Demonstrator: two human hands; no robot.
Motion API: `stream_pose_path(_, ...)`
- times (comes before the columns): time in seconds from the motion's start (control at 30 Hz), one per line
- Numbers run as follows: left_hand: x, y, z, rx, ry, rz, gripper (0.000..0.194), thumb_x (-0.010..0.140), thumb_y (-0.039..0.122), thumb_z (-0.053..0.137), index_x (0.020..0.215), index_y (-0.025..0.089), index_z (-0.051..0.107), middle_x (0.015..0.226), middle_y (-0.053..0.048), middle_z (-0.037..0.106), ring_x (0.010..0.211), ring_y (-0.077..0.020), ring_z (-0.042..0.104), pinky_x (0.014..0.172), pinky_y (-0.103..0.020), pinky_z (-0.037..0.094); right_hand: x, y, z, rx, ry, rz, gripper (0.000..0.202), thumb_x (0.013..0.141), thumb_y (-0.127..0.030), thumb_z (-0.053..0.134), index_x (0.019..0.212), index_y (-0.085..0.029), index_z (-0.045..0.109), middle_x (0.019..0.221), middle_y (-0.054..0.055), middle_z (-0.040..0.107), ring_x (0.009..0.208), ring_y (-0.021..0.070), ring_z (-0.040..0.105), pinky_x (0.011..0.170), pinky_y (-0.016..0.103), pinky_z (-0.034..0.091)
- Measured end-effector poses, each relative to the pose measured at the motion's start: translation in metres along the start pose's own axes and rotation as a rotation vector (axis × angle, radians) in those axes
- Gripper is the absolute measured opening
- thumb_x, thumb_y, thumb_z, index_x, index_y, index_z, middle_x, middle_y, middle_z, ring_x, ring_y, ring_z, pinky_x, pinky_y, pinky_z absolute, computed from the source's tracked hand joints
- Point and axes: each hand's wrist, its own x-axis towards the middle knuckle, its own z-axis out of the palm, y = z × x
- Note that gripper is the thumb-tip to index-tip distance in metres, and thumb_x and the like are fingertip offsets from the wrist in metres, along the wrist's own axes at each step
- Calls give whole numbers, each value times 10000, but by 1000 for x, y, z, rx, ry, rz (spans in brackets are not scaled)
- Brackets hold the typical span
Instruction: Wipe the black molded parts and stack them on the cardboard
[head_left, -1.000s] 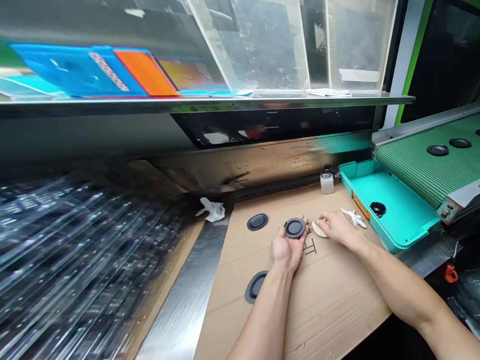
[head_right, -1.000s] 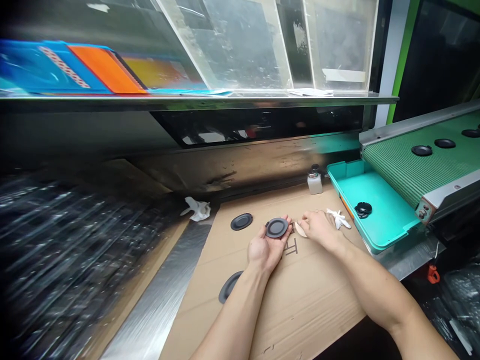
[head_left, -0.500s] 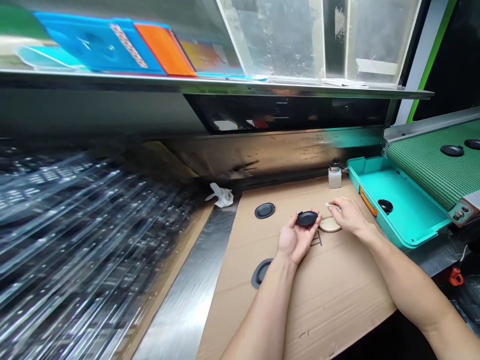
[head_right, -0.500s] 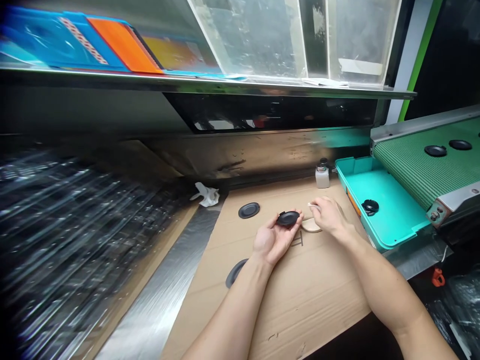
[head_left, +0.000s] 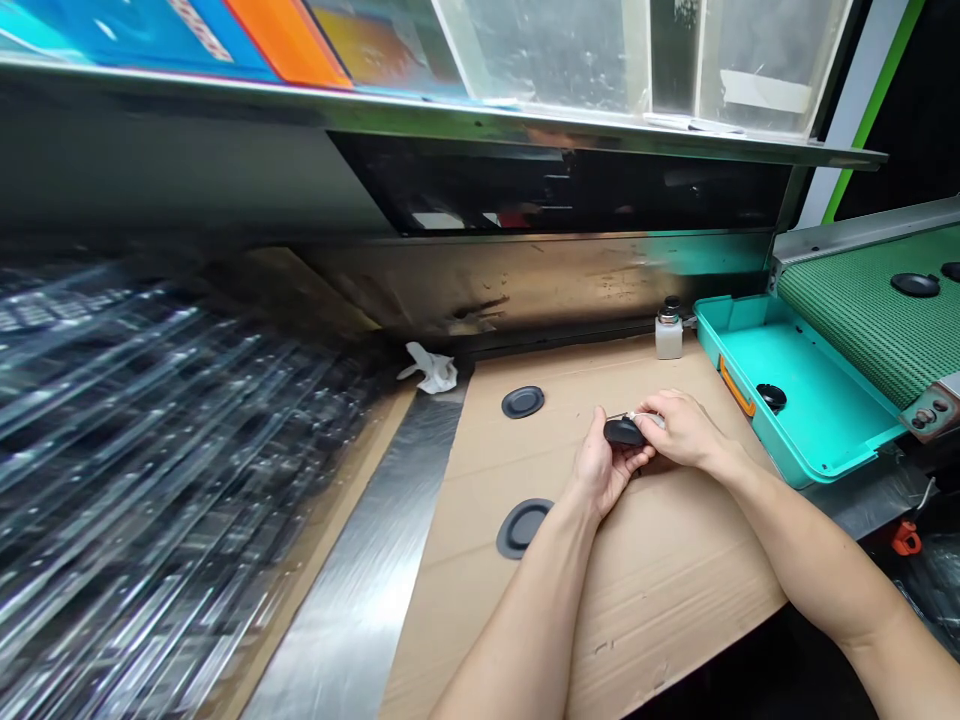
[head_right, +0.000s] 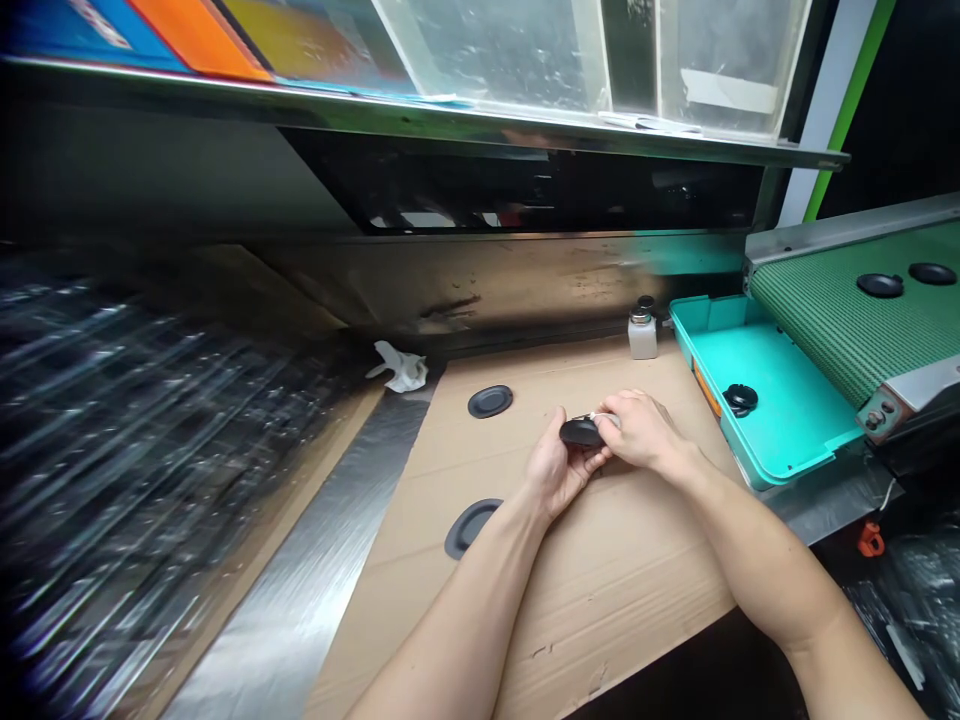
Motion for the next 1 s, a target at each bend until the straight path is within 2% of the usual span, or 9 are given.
stream_pose_path(0.17, 5, -16, -2, 132, -39, 161, 558, 1044, 544, 455, 775, 121, 703, 557, -85, 655, 437, -171, 619, 389, -227, 483, -3, -4, 2, -118, -4, 18, 195, 1019, -276, 562, 1042, -193, 736, 1059, 75, 746, 1030, 202, 643, 915, 300, 451)
stream_pose_path(0.3, 9, -21, -9, 165, -35, 254, 542, 1002, 580, 535, 814, 113, 735, 589, -99, 680, 549, -208, 692, 428, -229, 485, -4, -5, -1, -156, -39, 130, 194, 1000, -284, 570, 1034, -217, 749, 1084, 75, 763, 1041, 216, 666, 887, 301, 459)
stream_pose_path(0.4, 8, -16, -10, 140, -59, 263, 571, 1031, 568, 470, 854, 96, 739, 651, -118, 707, 611, -213, 710, 464, -238, 501, -3, -3, -6, -125, -45, 175, 197, 992, -283, 579, 1003, -221, 766, 1052, 68, 769, 995, 211, 682, 845, 292, 461)
stream_pose_path(0.53, 5, -9, -8, 64, -99, 257, 662, 1087, 520, 255, 876, 104, 724, 690, -112, 703, 561, -172, 653, 454, -237, 472, -3, -3, -3, 54, 111, 77, 196, 1006, -270, 602, 1025, -204, 785, 996, 51, 744, 960, 166, 669, 862, 255, 469)
stream_pose_path(0.63, 3, -10, -6, 52, -88, 244, 695, 1075, 579, 237, 741, 145, 667, 584, -69, 627, 445, -143, 546, 395, -234, 392, -5, -8, 8, 161, 156, 31, 186, 1006, -295, 636, 1045, -209, 796, 981, 45, 703, 902, 142, 651, 841, 239, 482)
stream_pose_path(0.7, 3, -12, -5, 53, -30, 240, 688, 1069, 598, 250, 646, 176, 593, 499, -33, 544, 389, -128, 477, 368, -232, 344, -7, -12, 17, 170, 153, 9, 191, 1015, -292, 625, 1051, -211, 794, 999, 47, 693, 904, 140, 647, 841, 240, 481)
stream_pose_path(0.8, 5, -15, -6, 47, 92, 235, 649, 1070, 589, 289, 615, 197, 535, 448, 0, 472, 366, -114, 438, 362, -225, 318, -8, -17, 22, 106, 95, -76, 211, 1031, -266, 587, 1055, -200, 786, 992, 56, 706, 935, 159, 642, 872, 264, 474)
stream_pose_path(0.9, 8, -16, -8, -9, 176, 261, 583, 1047, 596, 403, 646, 194, 534, 471, 21, 485, 385, -98, 450, 392, -208, 351, -8, -17, 12, 24, -64, -238, 174, 988, -193, 618, 1025, -191, 789, 962, 55, 718, 931, 175, 629, 884, 283, 467)
stream_pose_path(1.0, 10, -16, -7, 41, 131, 299, 612, 957, 716, 493, 698, 172, 600, 510, 9, 544, 380, -108, 465, 371, -224, 343, -8, -13, -3, -94, -206, -253, 164, 952, -164, 630, 949, -198, 791, 973, 56, 716, 926, 185, 623, 834, 284, 460)
